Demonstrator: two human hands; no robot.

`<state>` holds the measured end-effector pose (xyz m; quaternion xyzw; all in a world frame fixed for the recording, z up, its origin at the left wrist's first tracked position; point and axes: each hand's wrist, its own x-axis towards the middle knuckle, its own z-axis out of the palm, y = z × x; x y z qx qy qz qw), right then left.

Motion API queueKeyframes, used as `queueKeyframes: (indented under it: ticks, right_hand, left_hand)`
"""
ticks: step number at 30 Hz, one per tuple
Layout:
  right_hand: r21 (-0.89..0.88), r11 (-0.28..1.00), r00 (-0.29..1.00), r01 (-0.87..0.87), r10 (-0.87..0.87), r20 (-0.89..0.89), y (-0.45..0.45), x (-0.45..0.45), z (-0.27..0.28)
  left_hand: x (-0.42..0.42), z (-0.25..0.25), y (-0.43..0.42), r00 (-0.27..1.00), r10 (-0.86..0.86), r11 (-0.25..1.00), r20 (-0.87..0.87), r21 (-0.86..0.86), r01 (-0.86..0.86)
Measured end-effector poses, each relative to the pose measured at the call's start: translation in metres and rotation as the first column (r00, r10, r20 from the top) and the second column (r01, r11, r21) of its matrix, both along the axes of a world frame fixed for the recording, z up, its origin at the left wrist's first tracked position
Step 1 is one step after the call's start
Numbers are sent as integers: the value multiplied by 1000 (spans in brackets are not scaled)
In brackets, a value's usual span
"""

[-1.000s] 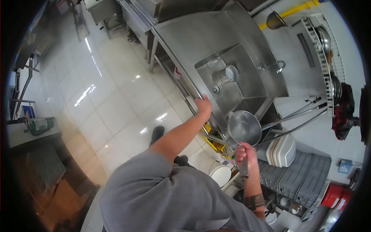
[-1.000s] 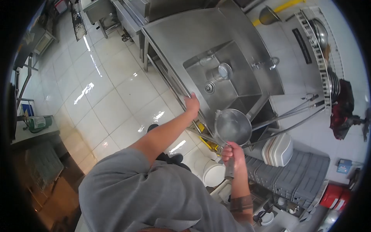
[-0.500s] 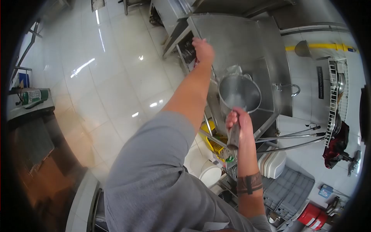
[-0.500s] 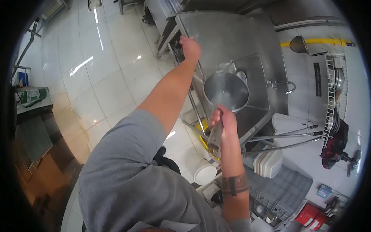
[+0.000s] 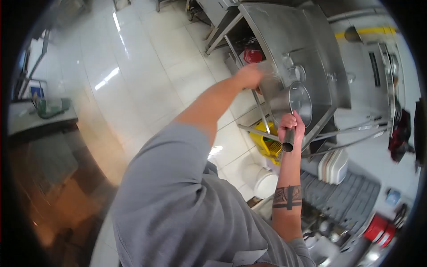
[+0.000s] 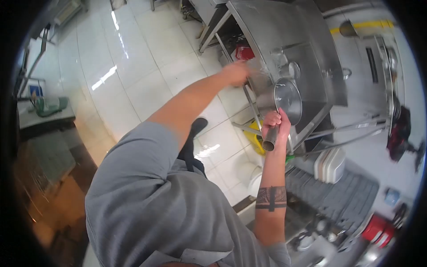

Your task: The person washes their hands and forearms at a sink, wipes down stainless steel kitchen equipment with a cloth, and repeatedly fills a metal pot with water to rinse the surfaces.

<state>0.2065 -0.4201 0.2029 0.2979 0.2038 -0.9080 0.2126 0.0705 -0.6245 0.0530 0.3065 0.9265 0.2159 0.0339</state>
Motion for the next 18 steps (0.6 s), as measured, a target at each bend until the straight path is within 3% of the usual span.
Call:
queueKeyframes:
  ticks: [1, 2, 3, 4, 6, 8, 9, 10, 12, 14, 16, 18]
  right_hand:
    - [4, 999, 999, 37, -37, 26, 2, 26, -3]
    - [-24, 997, 997, 77, -77, 22, 5, 51, -8]
    - [52, 993, 989, 110, -115, 94, 6, 76, -15]
    - [130, 983, 975, 127, -148, 166, 7, 97, -22]
    - [109, 980, 951, 167, -189, 246, 17, 132, -49]
    - [209, 965, 920, 161, -223, 322, 19, 158, -80]
    - [319, 940, 946, 125, -209, 246, 19, 168, -99]
    - [313, 940, 940, 140, -225, 256, 7, 174, -101]
    - [402, 909, 962, 114, -202, 185, -19, 165, -100]
    - [330, 944, 926, 29, -150, 346, -34, 134, -94]
    - [309, 949, 981, -59, -2, 194, -48, 109, -86]
    - [280, 958, 980, -59, 2, 199, -69, 79, -64]
  left_hand:
    - [7, -53, -14, 989, 145, 989, 9, -43, -145]
    - [26, -66, -48, 978, 191, 976, 81, -124, -180]
    - [53, -95, -87, 958, 273, 962, 94, -17, -272]
    - [83, -98, -127, 923, 355, 932, 147, -137, -336]
    - [127, -118, -204, 814, 461, 867, 354, -378, -326]
    - [178, -120, -275, 697, 612, 785, 374, -400, -474]
    - [192, -126, -309, 645, 639, 764, 419, -444, -469]
    - [202, -132, -336, 588, 664, 744, 461, -486, -459]
    - [209, -129, -375, 591, 662, 744, 461, -497, -446]
    - [208, -128, -393, 586, 662, 744, 467, -503, -439]
    - [206, -126, -409, 739, 553, 827, 385, -358, -433]
    - [213, -86, -406, 782, 488, 867, 387, -320, -382]
